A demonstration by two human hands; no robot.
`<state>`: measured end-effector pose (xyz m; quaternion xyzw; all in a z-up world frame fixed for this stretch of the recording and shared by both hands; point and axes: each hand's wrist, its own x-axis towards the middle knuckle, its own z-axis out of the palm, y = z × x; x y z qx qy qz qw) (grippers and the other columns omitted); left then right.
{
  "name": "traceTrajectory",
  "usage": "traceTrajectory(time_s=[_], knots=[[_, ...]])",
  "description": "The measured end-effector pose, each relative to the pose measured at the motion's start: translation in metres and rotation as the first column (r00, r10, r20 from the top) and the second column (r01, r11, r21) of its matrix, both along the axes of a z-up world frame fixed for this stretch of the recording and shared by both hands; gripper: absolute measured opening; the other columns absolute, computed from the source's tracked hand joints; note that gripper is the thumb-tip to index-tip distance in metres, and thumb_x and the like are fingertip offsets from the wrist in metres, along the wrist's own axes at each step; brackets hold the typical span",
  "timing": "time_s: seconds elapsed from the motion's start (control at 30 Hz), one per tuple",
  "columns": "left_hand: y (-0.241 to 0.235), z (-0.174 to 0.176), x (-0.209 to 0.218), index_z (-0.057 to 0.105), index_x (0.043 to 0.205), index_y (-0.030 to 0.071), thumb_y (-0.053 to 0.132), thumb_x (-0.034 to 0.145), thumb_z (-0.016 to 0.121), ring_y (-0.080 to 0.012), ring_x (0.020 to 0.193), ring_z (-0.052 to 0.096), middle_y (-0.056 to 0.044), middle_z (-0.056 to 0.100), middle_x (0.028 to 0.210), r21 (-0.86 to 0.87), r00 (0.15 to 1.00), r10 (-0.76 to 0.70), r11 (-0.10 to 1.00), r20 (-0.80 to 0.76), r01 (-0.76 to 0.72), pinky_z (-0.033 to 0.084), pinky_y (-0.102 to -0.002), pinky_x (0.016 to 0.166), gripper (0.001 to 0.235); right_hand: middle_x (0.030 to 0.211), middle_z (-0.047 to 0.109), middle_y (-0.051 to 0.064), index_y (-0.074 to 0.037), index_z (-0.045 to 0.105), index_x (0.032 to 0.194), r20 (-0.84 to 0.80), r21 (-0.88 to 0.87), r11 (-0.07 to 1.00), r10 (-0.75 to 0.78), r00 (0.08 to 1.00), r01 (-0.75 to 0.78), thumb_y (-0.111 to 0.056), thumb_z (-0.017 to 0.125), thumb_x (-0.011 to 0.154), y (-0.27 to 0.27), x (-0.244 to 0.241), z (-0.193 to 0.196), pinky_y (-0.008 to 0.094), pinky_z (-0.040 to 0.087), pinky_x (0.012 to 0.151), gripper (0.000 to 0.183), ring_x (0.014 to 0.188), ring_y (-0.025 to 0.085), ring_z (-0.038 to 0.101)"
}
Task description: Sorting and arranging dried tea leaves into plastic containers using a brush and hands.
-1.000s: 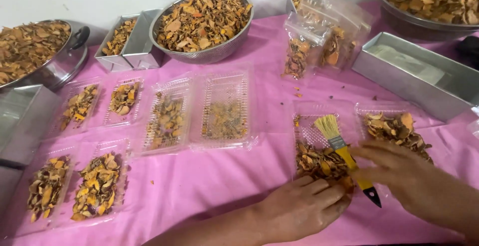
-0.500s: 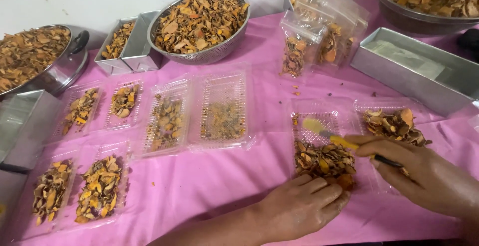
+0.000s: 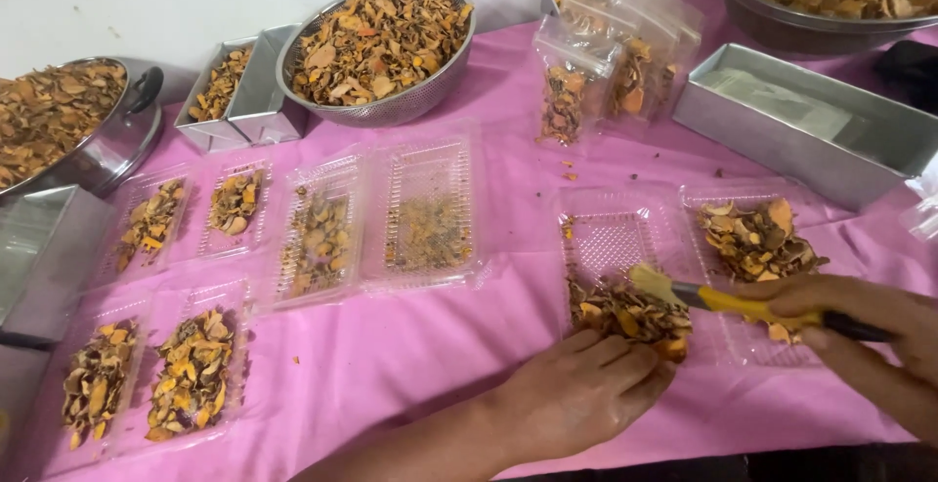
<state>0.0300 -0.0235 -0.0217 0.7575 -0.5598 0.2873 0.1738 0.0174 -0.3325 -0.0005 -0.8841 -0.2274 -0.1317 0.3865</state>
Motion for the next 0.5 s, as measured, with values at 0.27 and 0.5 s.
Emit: traceTrajectory(time_s=[0.27, 0.5], knots=[[0.008, 0.033, 0.011, 0.069, 0.12, -0.004, -0.002, 0.092, 0.067, -0.0281, 0.1, 0.054, -0.013, 0.065, 0.11, 0.144, 0.989, 0.032, 0.989, -0.143, -0.011, 0.048, -0.04, 0.091, 0.028, 0.146, 0.068, 0.02, -0.018, 0.063, 0.133, 0.031, 0.453, 0.856, 0.265, 0.964, -0.25, -0.028, 0.054, 0.101, -0.107, 0.024, -0.091, 0.044, 0.065, 0.111, 0.034, 0.129, 0.04, 0.075], [-0.027, 0.022, 0.03, 0.072, 0.103, 0.004, 0.005, 0.092, 0.055, -0.04, 0.106, 0.059, -0.015, 0.068, 0.101, 0.35, 0.904, 0.225, 0.932, -0.363, -0.092, 0.048, -0.054, 0.083, 0.02, 0.135, 0.072, 0.028, -0.013, 0.065, 0.129, -0.082, 0.697, 0.713, 0.19, 0.978, -0.08, -0.027, 0.058, 0.099, -0.093, 0.022, -0.093, 0.054, 0.073, 0.091, 0.034, 0.106, 0.046, 0.083]])
